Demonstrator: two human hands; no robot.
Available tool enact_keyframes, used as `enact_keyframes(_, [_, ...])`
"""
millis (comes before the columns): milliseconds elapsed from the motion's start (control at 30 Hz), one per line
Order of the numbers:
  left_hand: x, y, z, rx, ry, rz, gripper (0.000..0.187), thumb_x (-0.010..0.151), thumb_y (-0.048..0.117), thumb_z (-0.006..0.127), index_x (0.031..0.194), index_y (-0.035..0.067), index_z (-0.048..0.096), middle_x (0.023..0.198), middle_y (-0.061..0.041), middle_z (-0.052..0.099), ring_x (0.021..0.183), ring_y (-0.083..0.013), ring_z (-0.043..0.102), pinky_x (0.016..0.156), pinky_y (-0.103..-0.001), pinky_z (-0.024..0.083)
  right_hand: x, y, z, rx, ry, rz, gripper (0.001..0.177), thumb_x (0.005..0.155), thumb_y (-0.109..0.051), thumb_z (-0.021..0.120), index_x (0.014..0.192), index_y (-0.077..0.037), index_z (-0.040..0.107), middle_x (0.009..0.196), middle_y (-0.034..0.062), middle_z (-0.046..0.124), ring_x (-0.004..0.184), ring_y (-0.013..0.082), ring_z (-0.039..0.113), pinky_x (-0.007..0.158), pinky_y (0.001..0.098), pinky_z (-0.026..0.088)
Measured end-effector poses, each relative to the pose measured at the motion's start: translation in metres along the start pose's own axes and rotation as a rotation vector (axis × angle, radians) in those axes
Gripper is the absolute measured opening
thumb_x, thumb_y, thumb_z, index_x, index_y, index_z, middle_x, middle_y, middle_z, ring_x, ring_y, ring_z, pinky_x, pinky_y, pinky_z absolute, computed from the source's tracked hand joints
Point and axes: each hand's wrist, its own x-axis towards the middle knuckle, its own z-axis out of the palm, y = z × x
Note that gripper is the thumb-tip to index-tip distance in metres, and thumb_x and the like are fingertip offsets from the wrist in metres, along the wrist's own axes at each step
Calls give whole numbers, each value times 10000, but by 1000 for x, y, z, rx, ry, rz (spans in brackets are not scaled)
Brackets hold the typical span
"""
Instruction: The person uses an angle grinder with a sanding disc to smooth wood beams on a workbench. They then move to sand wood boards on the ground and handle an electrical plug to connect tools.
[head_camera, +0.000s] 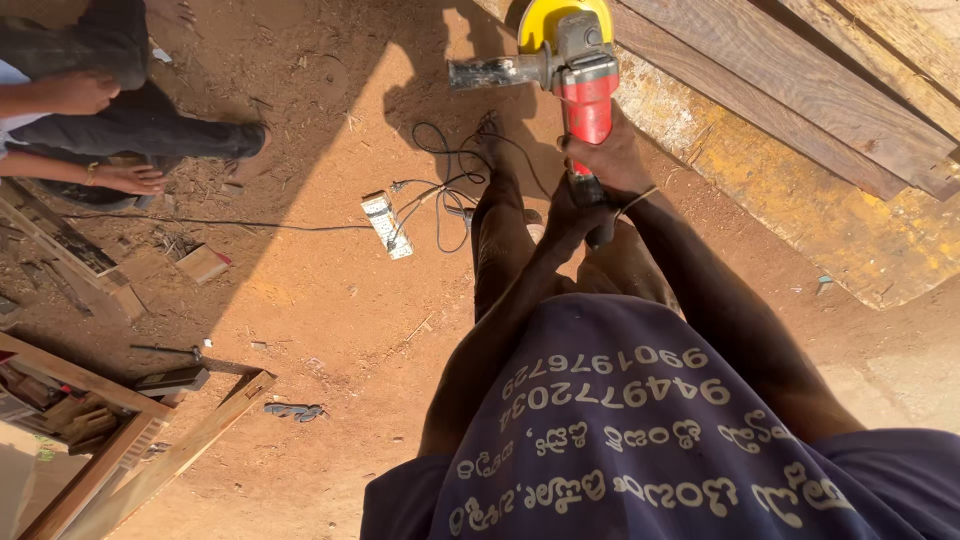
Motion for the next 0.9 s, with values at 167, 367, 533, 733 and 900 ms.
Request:
enact_keyframes(167, [-21, -42, 31, 236, -18, -7, 707, 681, 94, 872, 1283, 22, 509, 1113, -87, 665, 1013, -173, 665, 885, -342, 574, -62, 11, -35, 297, 130, 354, 440, 836, -173, 784, 1173, -11, 554, 907, 80, 652, 746, 197, 622, 683, 361, 548])
enact_keyframes(367, [24, 18, -65, 76, 30, 67, 684, 744, 140, 836, 1333, 34, 504, 1149, -71, 648, 1028, -180, 646, 873, -350, 564, 35, -12, 41, 51, -66, 138, 363, 878, -144, 789, 1157, -45, 578, 946, 79, 630, 828, 182, 644, 763, 354, 577])
enact_keyframes(533, [91, 86, -144, 5, 116, 117, 530, 816, 115, 797, 1276, 12, 553, 1065, -71, 650, 924, -189, 642, 788, -374, 560, 152, -53, 127, -232, -53, -180, 593, 806, -327, 902, 1182, -28, 555, 1011, 122, 698, 928, 269, 728, 827, 417, 595])
enact_keyframes(733, [81, 79, -132, -153, 97, 95, 459, 800, 85, 759, 1227, 68, 589, 1036, -48, 654, 905, -166, 643, 769, -365, 573, 141, -34, 121, -294, -60, -274, 504, 856, -327, 880, 1196, -55, 626, 1094, 164, 670, 997, 291, 693, 875, 421, 571])
enact_keyframes(900, [29, -15, -50, 104, 127, -184, 220, 867, 26, 761, 1006, -92, 639, 892, -229, 667, 702, -334, 629, 597, -453, 503, 26, -8, 27, 26, 22, 72, 544, 767, -262, 826, 1190, -46, 562, 1027, 100, 662, 972, 205, 662, 878, 366, 548])
